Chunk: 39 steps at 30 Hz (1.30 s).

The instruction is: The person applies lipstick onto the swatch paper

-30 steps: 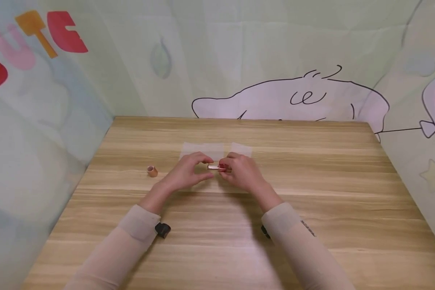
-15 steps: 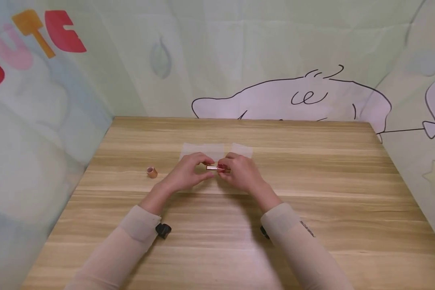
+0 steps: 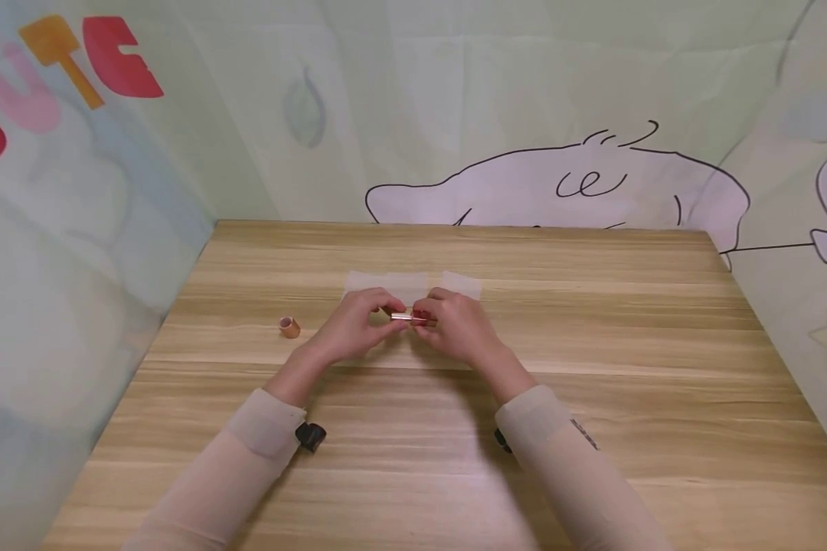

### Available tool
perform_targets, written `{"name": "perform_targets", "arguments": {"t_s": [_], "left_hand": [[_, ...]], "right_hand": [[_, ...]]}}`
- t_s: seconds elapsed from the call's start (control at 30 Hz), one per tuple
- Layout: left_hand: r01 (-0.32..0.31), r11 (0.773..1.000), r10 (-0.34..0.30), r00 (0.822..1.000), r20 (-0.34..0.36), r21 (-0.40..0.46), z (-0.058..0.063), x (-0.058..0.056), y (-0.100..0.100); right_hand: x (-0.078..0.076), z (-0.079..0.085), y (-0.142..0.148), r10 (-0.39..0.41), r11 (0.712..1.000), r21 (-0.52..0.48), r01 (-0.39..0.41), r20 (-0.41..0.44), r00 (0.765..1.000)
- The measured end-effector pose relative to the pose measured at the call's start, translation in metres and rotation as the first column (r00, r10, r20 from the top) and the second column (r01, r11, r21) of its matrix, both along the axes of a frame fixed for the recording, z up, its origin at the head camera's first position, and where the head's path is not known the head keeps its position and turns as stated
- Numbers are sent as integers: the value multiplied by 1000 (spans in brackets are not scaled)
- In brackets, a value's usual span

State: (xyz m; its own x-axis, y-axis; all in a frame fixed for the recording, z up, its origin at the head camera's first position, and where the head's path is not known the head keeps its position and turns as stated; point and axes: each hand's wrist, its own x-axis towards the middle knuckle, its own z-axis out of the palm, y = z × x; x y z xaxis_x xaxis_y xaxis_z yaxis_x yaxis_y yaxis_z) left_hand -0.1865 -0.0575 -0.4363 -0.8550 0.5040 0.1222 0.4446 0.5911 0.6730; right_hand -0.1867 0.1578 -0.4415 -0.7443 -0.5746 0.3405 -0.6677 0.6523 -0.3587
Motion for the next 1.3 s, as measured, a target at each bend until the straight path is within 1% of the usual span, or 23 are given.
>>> {"name": "perform_targets", "arguments": {"t_s": [0.1, 0.23, 0.4, 0.63, 0.73, 1.0, 1.13, 1.3], "left_hand": [[-5, 1000, 4, 1000, 10, 12, 0, 0, 0], [-11, 1000, 11, 1000, 21, 29, 0, 0, -2], [-7, 998, 7, 1000, 5, 57, -1, 0, -3], [2, 997, -3, 1000, 11, 78, -1, 1, -3], [0, 997, -1, 1000, 10, 81, -2, 1, -3], [15, 994, -14, 1000, -7, 111, 1, 0, -3], [22, 992, -21, 1000, -16, 124, 2, -1, -3], [16, 989, -14, 1000, -16, 145, 3, -1, -5]], "right_hand": [[0, 0, 0, -1, 1000, -22, 1, 13, 1000], [0, 1, -1, -9, 997, -78, 13, 49, 999], [1, 3, -2, -11, 993, -115, 20, 83, 996], [0, 2, 1, 24, 987, -163, -5, 114, 993], [1, 2, 2, 52, 982, -189, -29, 118, 992], [-2, 1, 6, 110, 966, -249, -69, 156, 982], [-4, 0, 6, 123, 960, -270, -68, 190, 974], [-4, 2, 5, 124, 955, -293, -52, 233, 965]]}}
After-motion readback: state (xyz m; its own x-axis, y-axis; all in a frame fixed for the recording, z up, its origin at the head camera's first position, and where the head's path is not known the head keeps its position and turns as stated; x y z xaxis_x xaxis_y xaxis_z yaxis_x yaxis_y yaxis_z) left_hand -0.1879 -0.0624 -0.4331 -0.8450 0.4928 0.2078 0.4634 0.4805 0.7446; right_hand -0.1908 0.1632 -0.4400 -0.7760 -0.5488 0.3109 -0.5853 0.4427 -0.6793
